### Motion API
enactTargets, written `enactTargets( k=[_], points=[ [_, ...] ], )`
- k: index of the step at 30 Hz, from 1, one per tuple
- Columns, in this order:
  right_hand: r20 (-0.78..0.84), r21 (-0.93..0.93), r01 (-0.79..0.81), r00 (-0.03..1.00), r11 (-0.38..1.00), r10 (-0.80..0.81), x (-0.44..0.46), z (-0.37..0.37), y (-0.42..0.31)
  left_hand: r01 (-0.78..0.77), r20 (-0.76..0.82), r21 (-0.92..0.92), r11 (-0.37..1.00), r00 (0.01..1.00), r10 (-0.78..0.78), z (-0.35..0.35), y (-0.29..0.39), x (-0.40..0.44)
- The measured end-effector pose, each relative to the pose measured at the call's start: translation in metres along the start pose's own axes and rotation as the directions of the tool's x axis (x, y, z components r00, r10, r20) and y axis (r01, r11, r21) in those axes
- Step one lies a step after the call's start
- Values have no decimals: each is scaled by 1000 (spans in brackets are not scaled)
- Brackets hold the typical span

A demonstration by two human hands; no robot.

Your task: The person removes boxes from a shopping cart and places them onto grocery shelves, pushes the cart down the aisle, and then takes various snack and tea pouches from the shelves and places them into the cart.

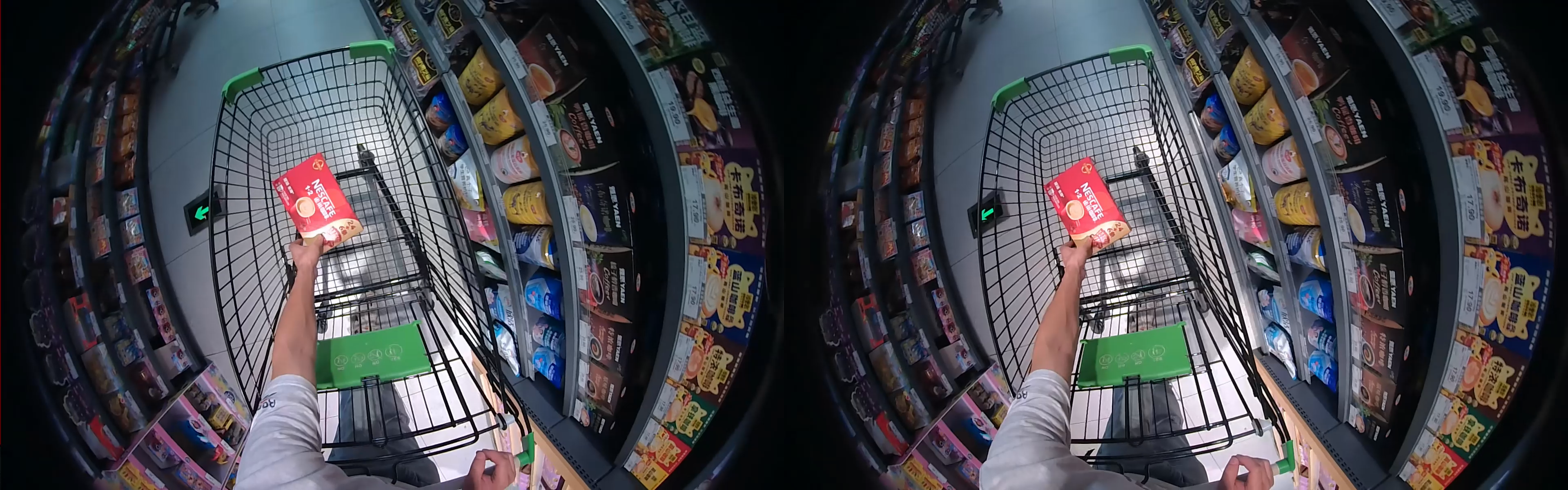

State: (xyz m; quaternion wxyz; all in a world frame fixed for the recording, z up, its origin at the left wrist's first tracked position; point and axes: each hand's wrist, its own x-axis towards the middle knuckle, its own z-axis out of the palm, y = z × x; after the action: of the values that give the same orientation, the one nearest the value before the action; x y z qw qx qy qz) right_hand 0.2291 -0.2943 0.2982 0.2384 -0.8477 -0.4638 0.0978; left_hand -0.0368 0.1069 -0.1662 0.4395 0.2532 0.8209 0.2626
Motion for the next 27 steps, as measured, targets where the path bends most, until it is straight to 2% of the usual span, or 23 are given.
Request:
enactTargets(
  k=[2, 5, 6, 8, 9, 10, 12, 13, 16, 17, 18, 19, 20, 21, 22, 27],
  points=[
    [23, -41, -38, 999, 998, 39, -2, -3, -2, 37, 56, -37, 999, 998, -35, 1, -15, 6],
    [-17, -2, -23, 1000, 1000, 23, -7, -1, 4, 104, 255, -100, 990, 964, -76, 7, 16, -22],
    [-23, -7, -13, 1000, 1000, 13, -10, -2, 5, 129, 301, -38, 991, 947, -112, 12, 12, -18],
    [-54, 4, -8, 999, 1000, 9, -12, 1, 9, 109, 254, -47, 993, 963, -94, 21, 8, -17],
    [-61, 6, -1, 998, 1000, 2, -13, 1, 10, 29, 278, -169, 985, 960, 19, 22, 6, -21],
    [-62, 9, 3, 998, 1000, -3, -15, -1, 10, 53, 217, -116, 992, 976, -26, 23, 12, -26],
    [-57, -13, 12, 998, 1000, -13, -16, -3, 11, 167, 278, -231, 958, 955, -99, 23, 8, -25],
    [-55, -20, 24, 998, 1000, -25, -17, -2, 13, 151, 140, -153, 977, 982, -130, 25, 9, -30],
    [-74, -13, -14, 997, 1000, 13, -14, -2, 13, -5, 13, -298, 955, 1000, 9, 36, 5, -43],
    [-93, -19, -16, 996, 1000, 14, -12, -1, 14, -123, 59, -365, 923, 986, 155, 37, 0, -46],
    [-113, -23, -16, 994, 1000, 13, -12, 0, 15, -45, 109, -341, 939, 990, 87, 37, 2, -46],
    [-125, 14, -50, 991, 999, 51, -12, 1, 16, -93, 83, -307, 947, 989, 124, 39, 0, -47],
    [-140, 42, -10, 990, 999, 15, -10, 1, 17, -143, 58, -272, 951, 985, 165, 42, 2, -47],
    [-159, 70, 31, 987, 997, -20, 2, -1, 10, -20, 146, -373, 928, 986, 80, 19, 54, -106],
    [-179, 98, 73, 982, 993, -54, 6, -5, 5, 68, 238, -381, 922, 971, 27, 12, 61, -109],
    [-222, 142, 96, 973, 985, -63, 0, -1, 19, 354, 463, -393, 849, 874, -150, -30, 96, -190]
  ],
)
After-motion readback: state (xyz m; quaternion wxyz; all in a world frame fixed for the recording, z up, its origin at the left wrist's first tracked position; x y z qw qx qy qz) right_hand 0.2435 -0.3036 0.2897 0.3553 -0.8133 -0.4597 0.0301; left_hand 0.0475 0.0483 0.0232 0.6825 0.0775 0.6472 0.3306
